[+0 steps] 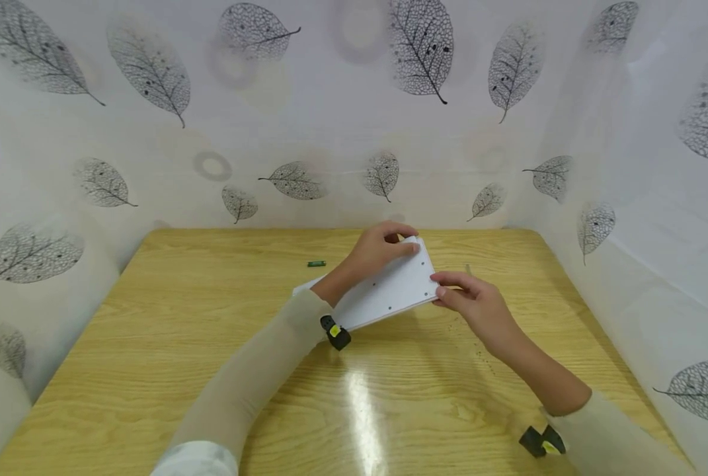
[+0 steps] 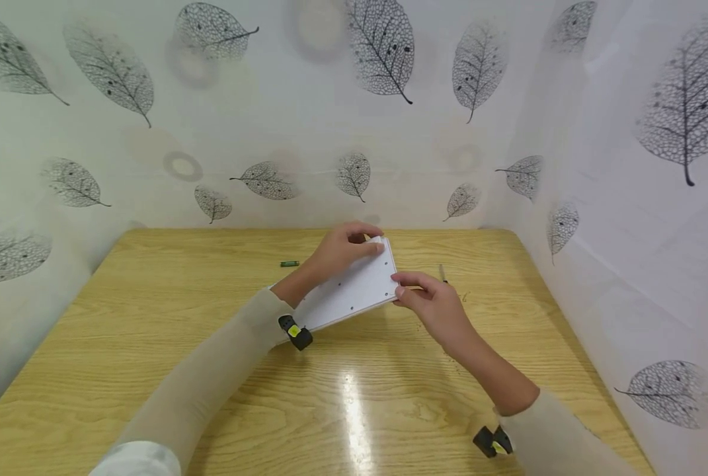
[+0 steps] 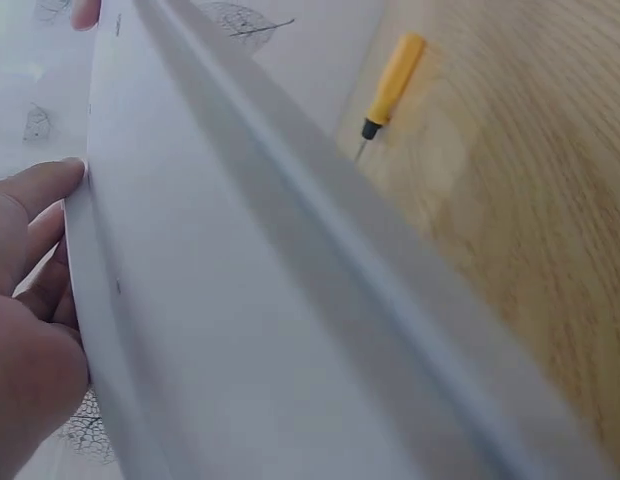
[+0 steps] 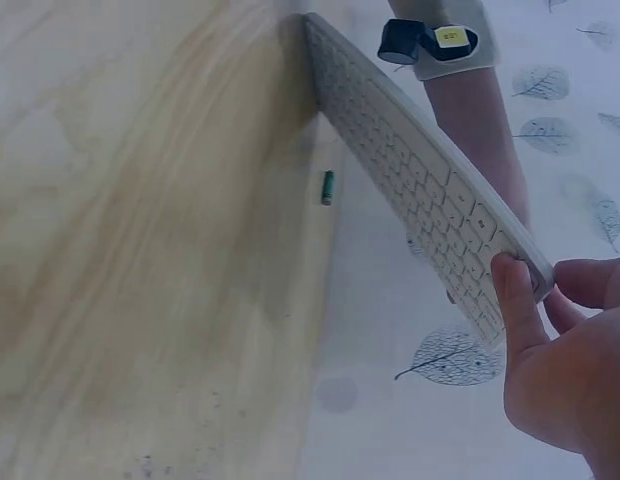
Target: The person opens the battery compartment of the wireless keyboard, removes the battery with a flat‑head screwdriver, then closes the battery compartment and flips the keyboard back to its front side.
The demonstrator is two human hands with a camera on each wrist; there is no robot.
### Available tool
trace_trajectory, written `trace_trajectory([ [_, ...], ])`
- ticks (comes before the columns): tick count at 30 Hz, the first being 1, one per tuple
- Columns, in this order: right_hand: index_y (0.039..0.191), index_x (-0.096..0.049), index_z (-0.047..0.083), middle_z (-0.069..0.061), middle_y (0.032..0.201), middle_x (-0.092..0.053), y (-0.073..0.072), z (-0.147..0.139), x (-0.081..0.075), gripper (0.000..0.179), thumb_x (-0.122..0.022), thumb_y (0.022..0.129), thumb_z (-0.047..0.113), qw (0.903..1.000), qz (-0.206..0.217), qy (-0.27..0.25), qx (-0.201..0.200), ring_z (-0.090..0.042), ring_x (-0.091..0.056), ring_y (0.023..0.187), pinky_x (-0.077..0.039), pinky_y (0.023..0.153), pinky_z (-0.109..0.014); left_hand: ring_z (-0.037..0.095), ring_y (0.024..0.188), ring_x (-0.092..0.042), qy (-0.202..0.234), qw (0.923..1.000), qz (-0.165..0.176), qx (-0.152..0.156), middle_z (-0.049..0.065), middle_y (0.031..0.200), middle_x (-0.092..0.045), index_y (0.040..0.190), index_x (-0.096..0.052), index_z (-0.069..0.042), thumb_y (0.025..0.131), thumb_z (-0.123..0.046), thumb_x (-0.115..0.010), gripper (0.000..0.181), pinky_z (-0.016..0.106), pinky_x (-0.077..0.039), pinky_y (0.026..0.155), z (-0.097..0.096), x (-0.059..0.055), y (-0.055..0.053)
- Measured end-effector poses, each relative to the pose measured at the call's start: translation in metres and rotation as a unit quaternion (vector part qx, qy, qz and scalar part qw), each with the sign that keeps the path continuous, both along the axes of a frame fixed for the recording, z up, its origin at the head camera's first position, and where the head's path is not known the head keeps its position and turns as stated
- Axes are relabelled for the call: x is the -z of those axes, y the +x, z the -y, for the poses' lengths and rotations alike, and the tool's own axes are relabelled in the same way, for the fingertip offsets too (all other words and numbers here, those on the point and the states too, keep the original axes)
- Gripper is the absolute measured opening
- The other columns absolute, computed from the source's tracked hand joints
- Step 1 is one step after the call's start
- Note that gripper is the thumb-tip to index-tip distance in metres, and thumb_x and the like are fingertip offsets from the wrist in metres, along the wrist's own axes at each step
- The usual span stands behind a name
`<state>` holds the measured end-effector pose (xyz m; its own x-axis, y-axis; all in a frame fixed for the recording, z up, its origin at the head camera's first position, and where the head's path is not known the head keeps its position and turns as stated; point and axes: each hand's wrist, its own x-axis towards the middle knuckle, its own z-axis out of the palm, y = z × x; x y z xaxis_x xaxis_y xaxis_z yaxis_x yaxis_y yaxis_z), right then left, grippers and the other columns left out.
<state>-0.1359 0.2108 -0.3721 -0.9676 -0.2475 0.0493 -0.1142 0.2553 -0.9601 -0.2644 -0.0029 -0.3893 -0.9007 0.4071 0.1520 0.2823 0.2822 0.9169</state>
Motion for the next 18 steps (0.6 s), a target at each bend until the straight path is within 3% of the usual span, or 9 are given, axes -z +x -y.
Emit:
trace_trajectory([
  [7, 0.132, -0.062, 0.002, -0.018, 0.129, -0.062, -0.002, 0.005, -0.022, 0.036, -0.061, 0.102, 0.023, 0.9992, -0.024, 0.033, 0.001, -0.011, -0.071, 0.100, -0.057, 0.088, -0.024, 0.017, 0.085, -0.060, 0.025, 0.9995, -0.008, -0.019, -0.002, 0.107, -0.066, 0.121, -0.072, -0.027, 0.091, -0.039, -0.074, 0.032, 0.028, -0.053, 0.065, 0.005, -0.012, 0.001],
  [18, 0.132, -0.065, 0.008, -0.013, 0.126, -0.066, 0.001, 0.011, -0.047, 0.034, -0.061, 0.103, 0.024, 0.9958, -0.059, 0.069, 0.005, -0.009, -0.072, 0.098, -0.056, 0.087, -0.021, 0.016, 0.087, -0.063, 0.104, 0.9928, -0.036, -0.047, -0.005, 0.105, -0.066, 0.120, -0.073, -0.023, 0.091, -0.035, -0.075, 0.032, 0.031, -0.056, 0.067, 0.010, -0.023, 0.007],
])
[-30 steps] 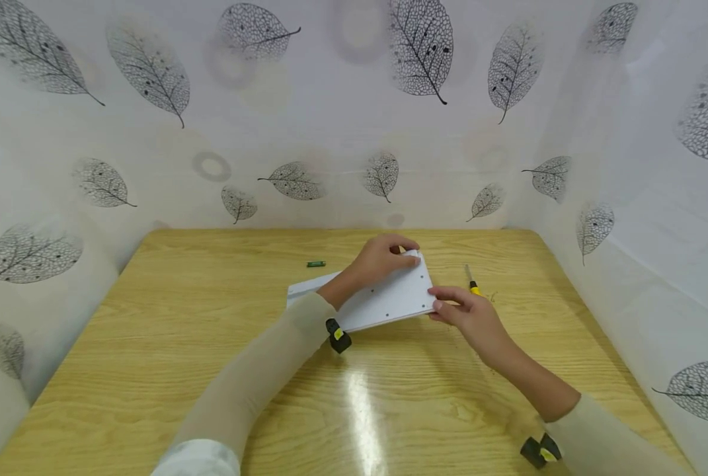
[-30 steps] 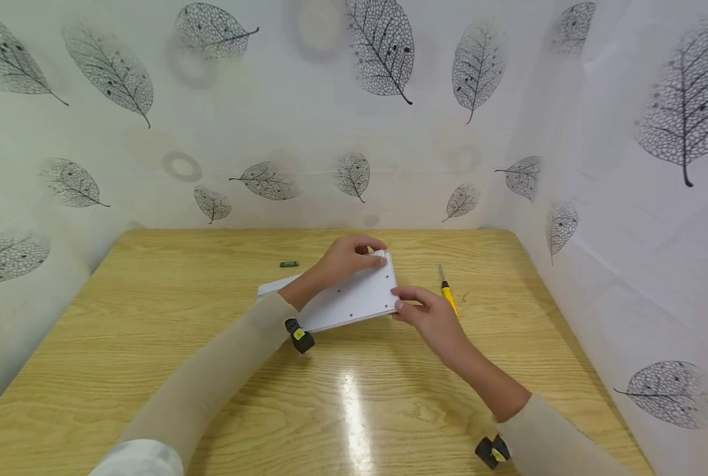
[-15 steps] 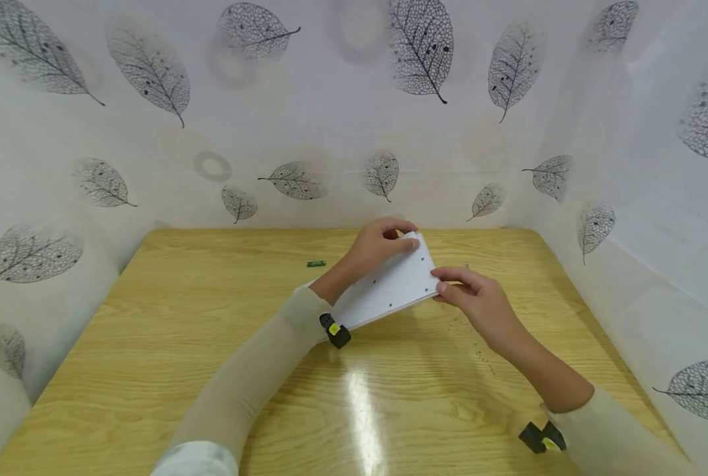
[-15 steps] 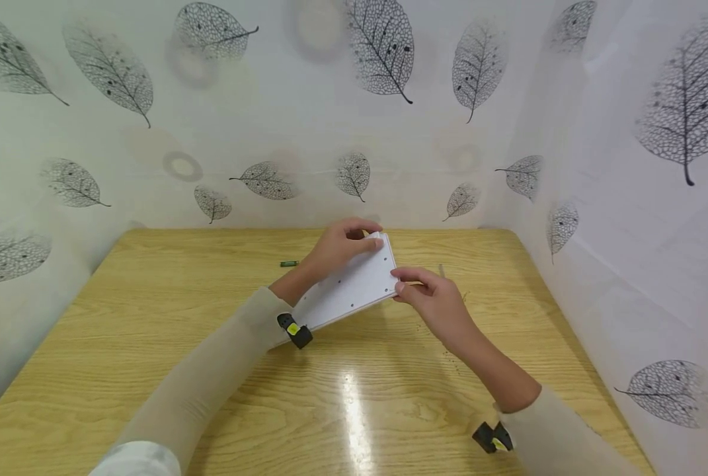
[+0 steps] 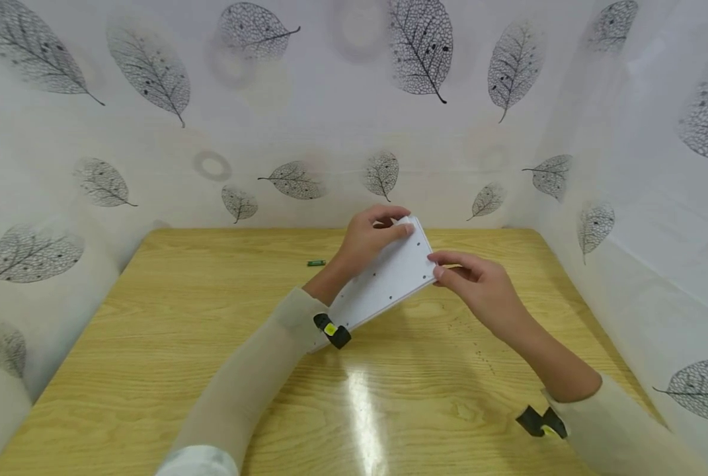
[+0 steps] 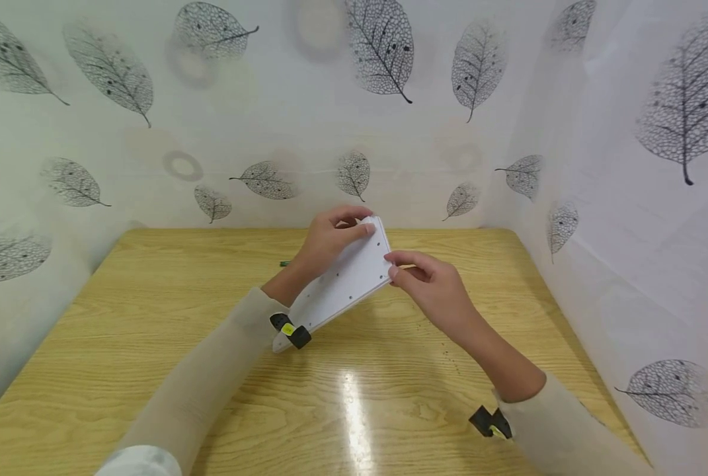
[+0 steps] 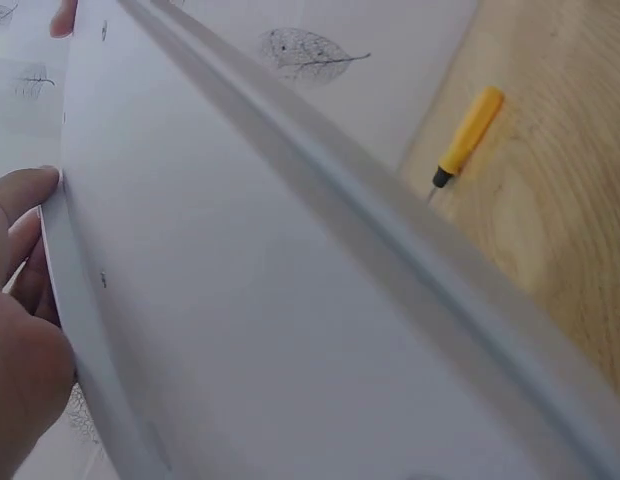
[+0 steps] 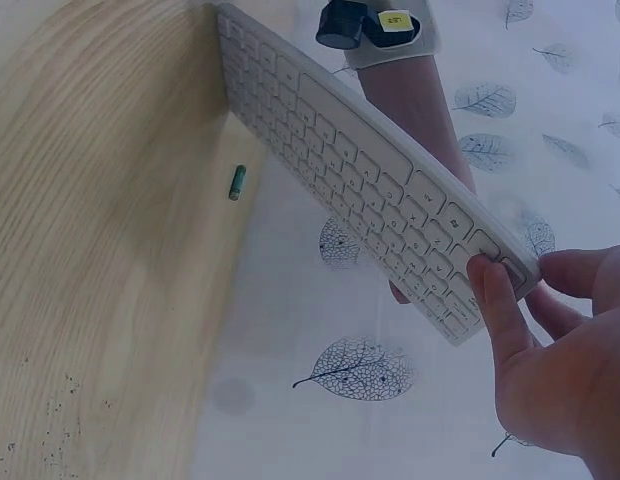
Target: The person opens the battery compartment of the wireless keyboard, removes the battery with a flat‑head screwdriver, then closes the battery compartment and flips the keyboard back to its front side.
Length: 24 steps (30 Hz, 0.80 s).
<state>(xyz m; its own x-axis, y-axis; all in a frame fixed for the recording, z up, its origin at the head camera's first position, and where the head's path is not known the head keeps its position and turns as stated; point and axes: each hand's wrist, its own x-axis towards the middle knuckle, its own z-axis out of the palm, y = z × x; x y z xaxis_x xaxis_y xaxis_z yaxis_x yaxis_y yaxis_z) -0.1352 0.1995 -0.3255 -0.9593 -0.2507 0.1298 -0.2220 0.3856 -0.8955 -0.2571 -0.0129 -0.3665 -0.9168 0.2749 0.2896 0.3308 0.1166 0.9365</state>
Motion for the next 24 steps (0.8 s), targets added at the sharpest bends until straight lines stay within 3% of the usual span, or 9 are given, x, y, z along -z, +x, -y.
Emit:
trace_trajectory([
  [11, 0.130, -0.066, 0.010, -0.013, 0.123, -0.069, 0.000, 0.008, -0.017, 0.033, -0.063, 0.101, 0.025, 0.9999, -0.014, 0.003, -0.004, -0.016, -0.072, 0.101, -0.056, 0.087, -0.022, 0.019, 0.087, -0.065, 0.048, 0.9987, 0.005, -0.017, -0.001, 0.109, -0.066, 0.122, -0.071, -0.019, 0.092, -0.032, -0.075, 0.033, 0.032, -0.058, 0.068, 0.004, -0.007, 0.005],
  [14, 0.131, -0.066, 0.013, -0.010, 0.124, -0.068, 0.000, 0.010, -0.022, 0.033, -0.063, 0.101, 0.027, 0.9999, -0.013, 0.000, -0.006, -0.020, -0.072, 0.103, -0.056, 0.088, -0.022, 0.018, 0.088, -0.064, 0.064, 0.9977, -0.002, -0.024, -0.001, 0.108, -0.065, 0.122, -0.071, -0.019, 0.092, -0.032, -0.075, 0.033, 0.032, -0.058, 0.069, 0.005, -0.009, 0.007],
  [19, 0.132, -0.065, 0.014, -0.010, 0.126, -0.067, 0.000, 0.015, -0.029, 0.035, -0.064, 0.101, 0.029, 0.9997, -0.014, -0.018, -0.010, -0.014, -0.071, 0.103, -0.056, 0.091, -0.024, 0.017, 0.089, -0.063, 0.104, 0.9936, -0.016, -0.041, 0.001, 0.107, -0.064, 0.121, -0.072, -0.020, 0.092, -0.030, -0.076, 0.032, 0.032, -0.058, 0.072, 0.006, -0.014, 0.011],
  [24, 0.133, -0.064, 0.010, -0.009, 0.122, -0.070, 0.000, 0.022, -0.033, 0.036, -0.065, 0.100, 0.025, 0.9983, -0.027, -0.048, -0.017, -0.012, -0.071, 0.103, -0.056, 0.091, -0.025, 0.016, 0.092, -0.063, 0.140, 0.9872, -0.050, -0.057, 0.003, 0.111, -0.065, 0.123, -0.070, -0.015, 0.093, -0.026, -0.074, 0.032, 0.032, -0.058, 0.076, 0.008, -0.017, 0.015],
])
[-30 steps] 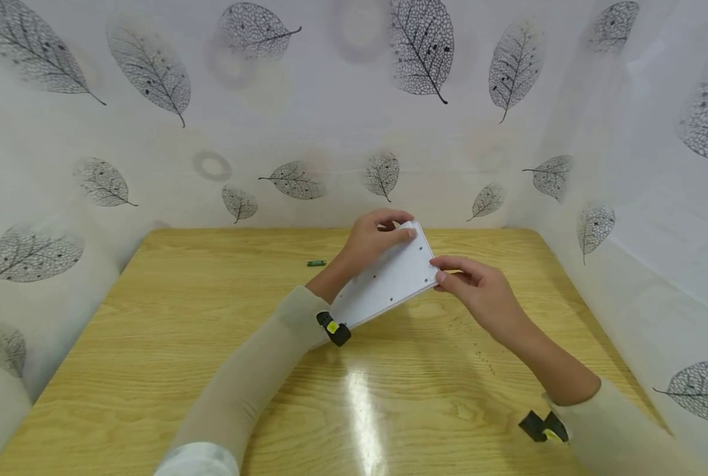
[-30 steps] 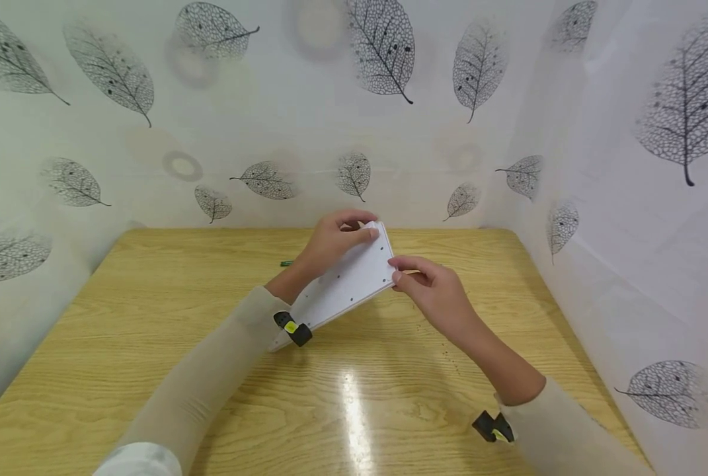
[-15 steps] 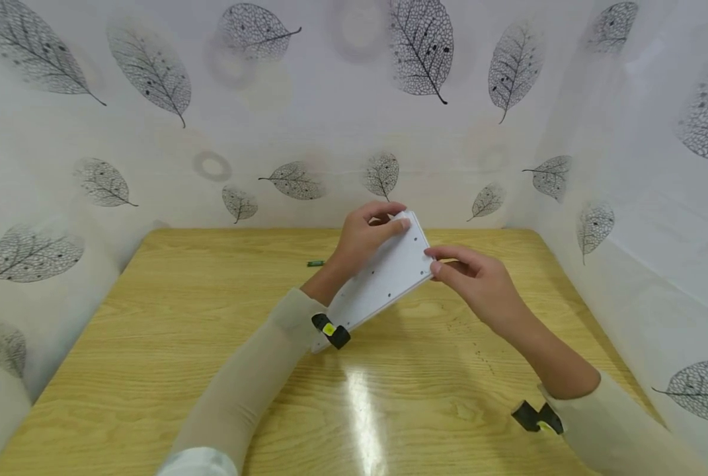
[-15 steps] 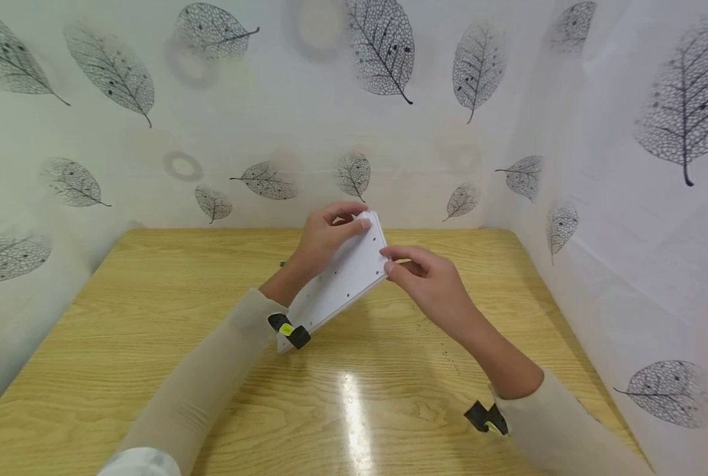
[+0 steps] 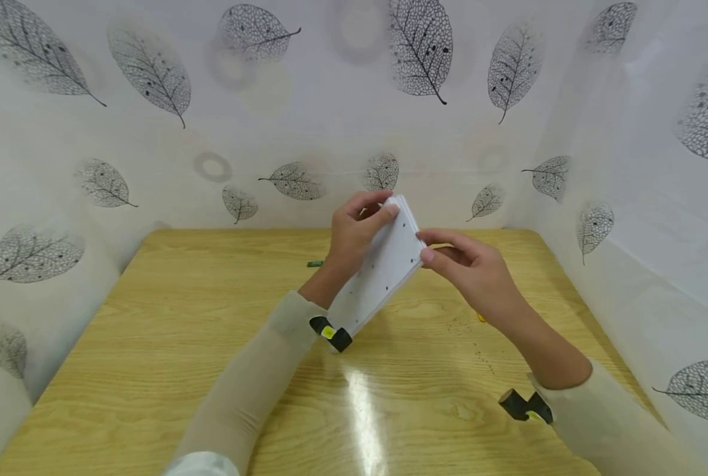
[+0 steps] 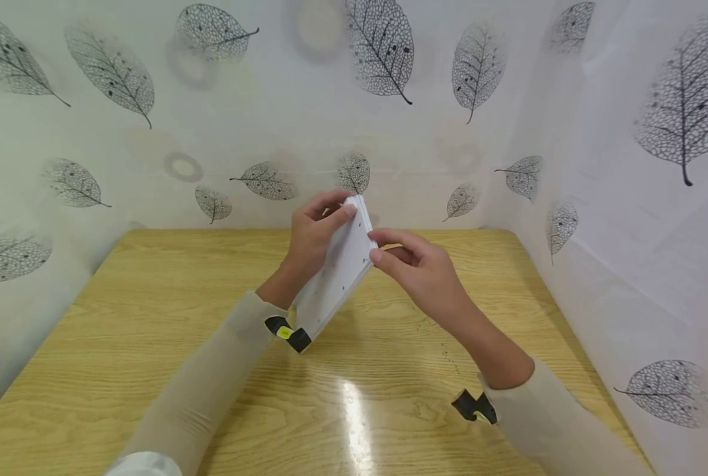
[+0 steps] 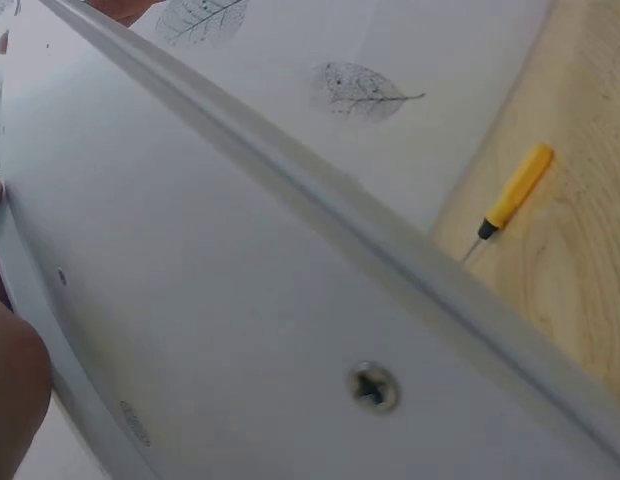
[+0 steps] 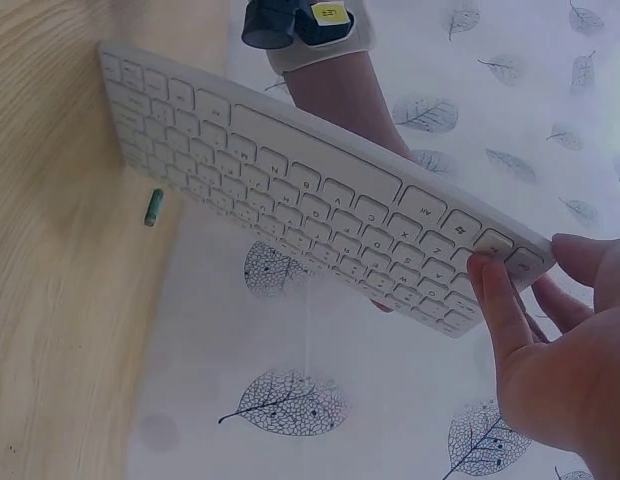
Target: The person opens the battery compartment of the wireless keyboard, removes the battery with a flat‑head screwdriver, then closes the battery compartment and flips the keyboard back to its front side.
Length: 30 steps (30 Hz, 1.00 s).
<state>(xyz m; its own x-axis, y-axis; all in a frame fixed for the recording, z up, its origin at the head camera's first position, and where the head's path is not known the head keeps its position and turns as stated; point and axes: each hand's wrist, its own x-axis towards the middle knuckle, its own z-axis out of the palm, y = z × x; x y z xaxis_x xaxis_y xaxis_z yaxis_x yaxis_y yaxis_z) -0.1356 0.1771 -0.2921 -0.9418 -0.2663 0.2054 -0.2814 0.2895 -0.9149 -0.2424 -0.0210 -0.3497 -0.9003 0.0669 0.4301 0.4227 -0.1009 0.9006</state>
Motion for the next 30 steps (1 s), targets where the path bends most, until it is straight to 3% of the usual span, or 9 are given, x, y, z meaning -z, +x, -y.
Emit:
trace_trajectory([
  [7, 0.129, -0.066, 0.010, -0.004, 0.117, -0.070, -0.002, 0.010, -0.004, 0.032, -0.066, 0.099, 0.020, 0.9992, -0.038, -0.009, -0.010, -0.012, -0.071, 0.102, -0.057, 0.089, -0.025, 0.016, 0.089, -0.061, 0.049, 0.9980, -0.035, -0.020, 0.006, 0.111, -0.065, 0.123, -0.068, -0.006, 0.095, -0.020, -0.071, 0.032, 0.030, -0.058, 0.075, 0.001, -0.001, 0.002],
  [17, 0.124, -0.070, 0.016, 0.001, 0.122, -0.064, -0.002, 0.021, -0.014, 0.028, -0.070, 0.097, 0.024, 0.9980, -0.062, 0.005, -0.011, -0.016, -0.071, 0.103, -0.058, 0.085, -0.027, 0.016, 0.090, -0.059, 0.125, 0.9893, -0.073, -0.014, -0.001, 0.106, -0.065, 0.123, -0.065, 0.003, 0.096, -0.015, -0.067, 0.032, 0.028, -0.056, 0.078, 0.001, -0.001, 0.005],
  [30, 0.123, -0.070, 0.011, 0.000, 0.120, -0.064, -0.001, 0.033, -0.013, 0.027, -0.070, 0.096, 0.015, 0.9968, -0.074, -0.018, -0.025, -0.019, -0.069, 0.100, -0.058, 0.084, -0.028, 0.012, 0.091, -0.058, 0.096, 0.9913, -0.089, -0.012, -0.006, 0.105, -0.064, 0.124, -0.062, 0.004, 0.095, -0.019, -0.066, 0.037, 0.026, -0.054, 0.080, 0.013, -0.003, 0.007],
])
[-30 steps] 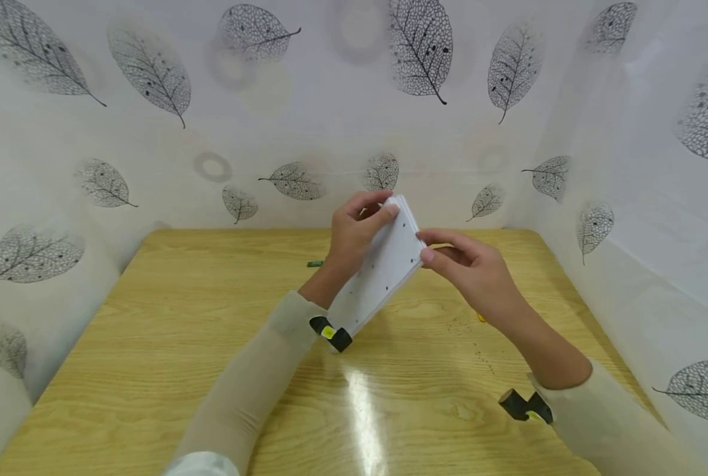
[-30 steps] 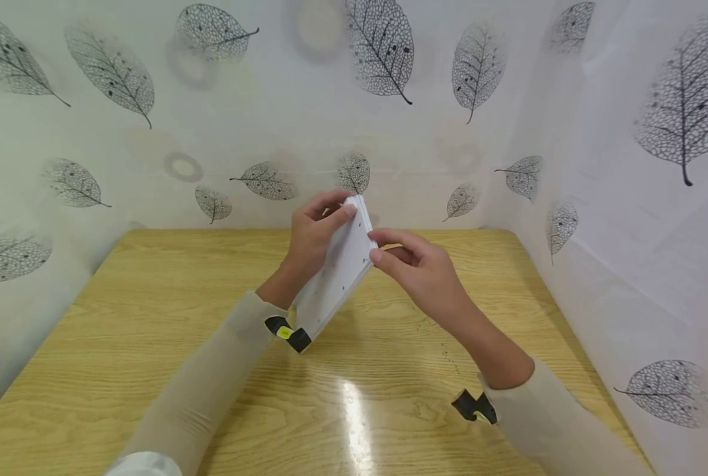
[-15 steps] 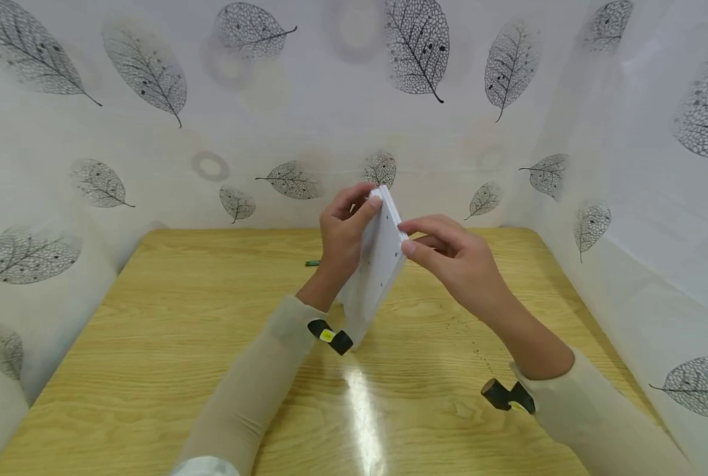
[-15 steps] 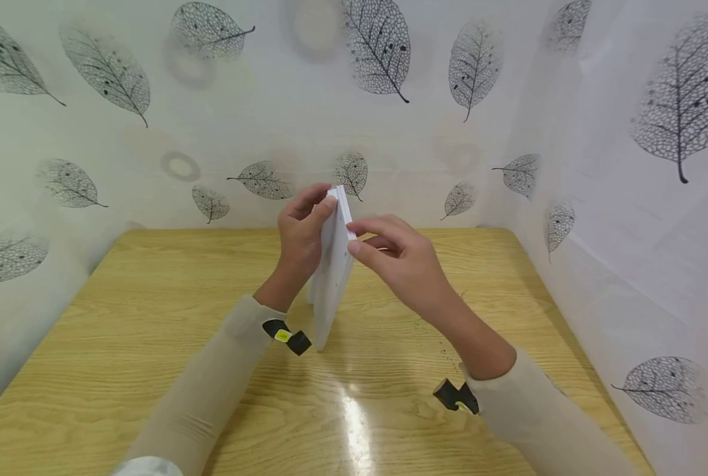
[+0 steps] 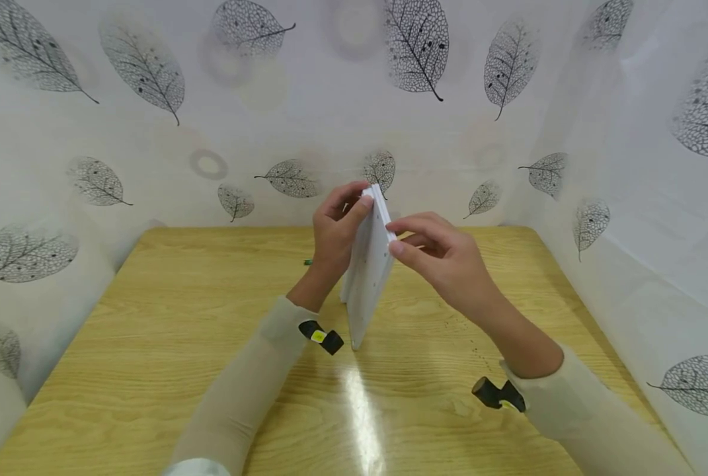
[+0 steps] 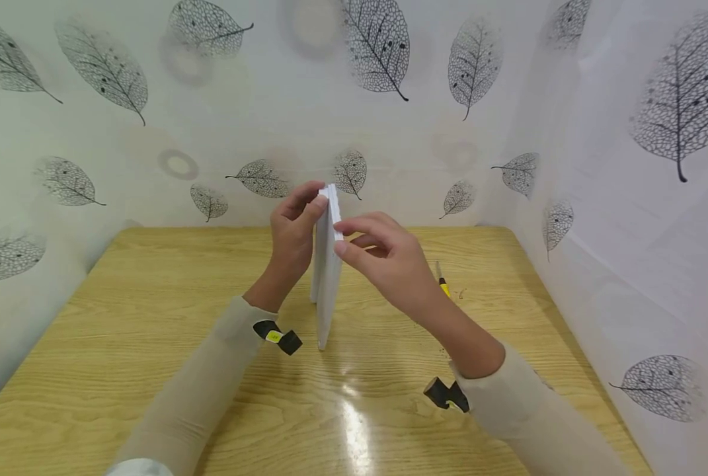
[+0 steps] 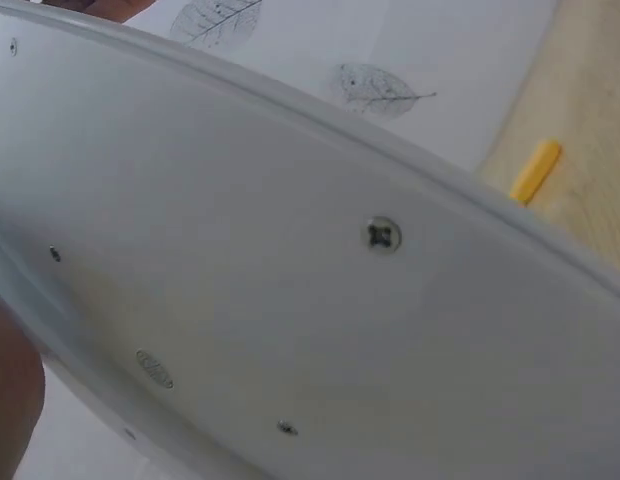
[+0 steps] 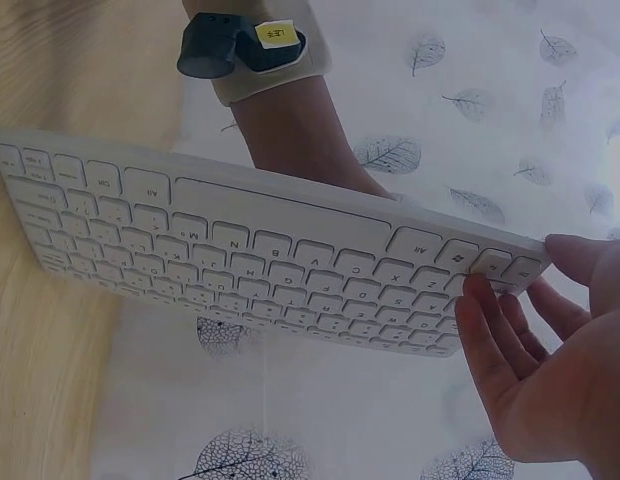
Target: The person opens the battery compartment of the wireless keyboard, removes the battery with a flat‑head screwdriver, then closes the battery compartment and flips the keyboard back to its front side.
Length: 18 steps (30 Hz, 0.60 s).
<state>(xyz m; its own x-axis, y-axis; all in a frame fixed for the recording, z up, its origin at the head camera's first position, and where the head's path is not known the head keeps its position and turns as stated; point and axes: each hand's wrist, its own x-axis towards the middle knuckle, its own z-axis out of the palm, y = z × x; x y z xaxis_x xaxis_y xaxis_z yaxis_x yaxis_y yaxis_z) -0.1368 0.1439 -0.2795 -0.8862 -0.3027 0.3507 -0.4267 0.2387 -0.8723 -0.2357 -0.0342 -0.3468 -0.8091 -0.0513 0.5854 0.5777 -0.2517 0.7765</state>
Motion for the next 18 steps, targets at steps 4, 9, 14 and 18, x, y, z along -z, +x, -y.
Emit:
trace_trajectory([
  [4, 0.125, -0.068, 0.009, 0.000, 0.121, -0.063, 0.000, 0.007, 0.001, 0.029, -0.068, 0.097, 0.013, 0.9999, 0.001, -0.013, -0.009, -0.018, -0.068, 0.100, -0.058, 0.083, -0.027, 0.013, 0.094, -0.059, -0.017, 0.9998, -0.001, -0.007, -0.004, 0.107, -0.065, 0.123, -0.064, 0.002, 0.096, -0.017, -0.066, 0.033, 0.028, -0.055, 0.084, 0.009, -0.002, 0.002],
  [9, 0.126, -0.066, 0.008, -0.001, 0.122, -0.062, 0.000, 0.015, 0.003, 0.030, -0.068, 0.097, 0.012, 0.9994, 0.001, -0.027, -0.020, -0.018, -0.066, 0.101, -0.058, 0.083, -0.027, 0.015, 0.100, -0.059, -0.054, 0.9984, 0.005, -0.016, 0.003, 0.112, -0.064, 0.125, -0.064, -0.002, 0.097, -0.016, -0.065, 0.031, 0.031, -0.054, 0.091, 0.020, -0.008, 0.007],
  [14, 0.126, -0.066, 0.010, -0.001, 0.123, -0.062, 0.000, 0.020, 0.005, 0.029, -0.068, 0.097, 0.013, 0.9993, -0.005, -0.026, -0.027, -0.019, -0.066, 0.101, -0.058, 0.083, -0.028, 0.018, 0.101, -0.061, -0.092, 0.9952, 0.027, -0.016, 0.008, 0.114, -0.064, 0.126, -0.066, -0.006, 0.098, -0.018, -0.065, 0.031, 0.033, -0.054, 0.090, 0.030, -0.014, 0.013],
  [18, 0.126, -0.066, 0.008, -0.001, 0.123, -0.061, -0.001, 0.025, 0.007, 0.029, -0.068, 0.097, 0.012, 0.9989, -0.012, -0.033, -0.032, -0.019, -0.066, 0.099, -0.058, 0.082, -0.028, 0.020, 0.105, -0.061, -0.131, 0.9898, 0.055, -0.011, 0.008, 0.118, -0.063, 0.128, -0.066, -0.011, 0.099, -0.023, -0.065, 0.032, 0.038, -0.055, 0.091, 0.041, -0.021, 0.019],
])
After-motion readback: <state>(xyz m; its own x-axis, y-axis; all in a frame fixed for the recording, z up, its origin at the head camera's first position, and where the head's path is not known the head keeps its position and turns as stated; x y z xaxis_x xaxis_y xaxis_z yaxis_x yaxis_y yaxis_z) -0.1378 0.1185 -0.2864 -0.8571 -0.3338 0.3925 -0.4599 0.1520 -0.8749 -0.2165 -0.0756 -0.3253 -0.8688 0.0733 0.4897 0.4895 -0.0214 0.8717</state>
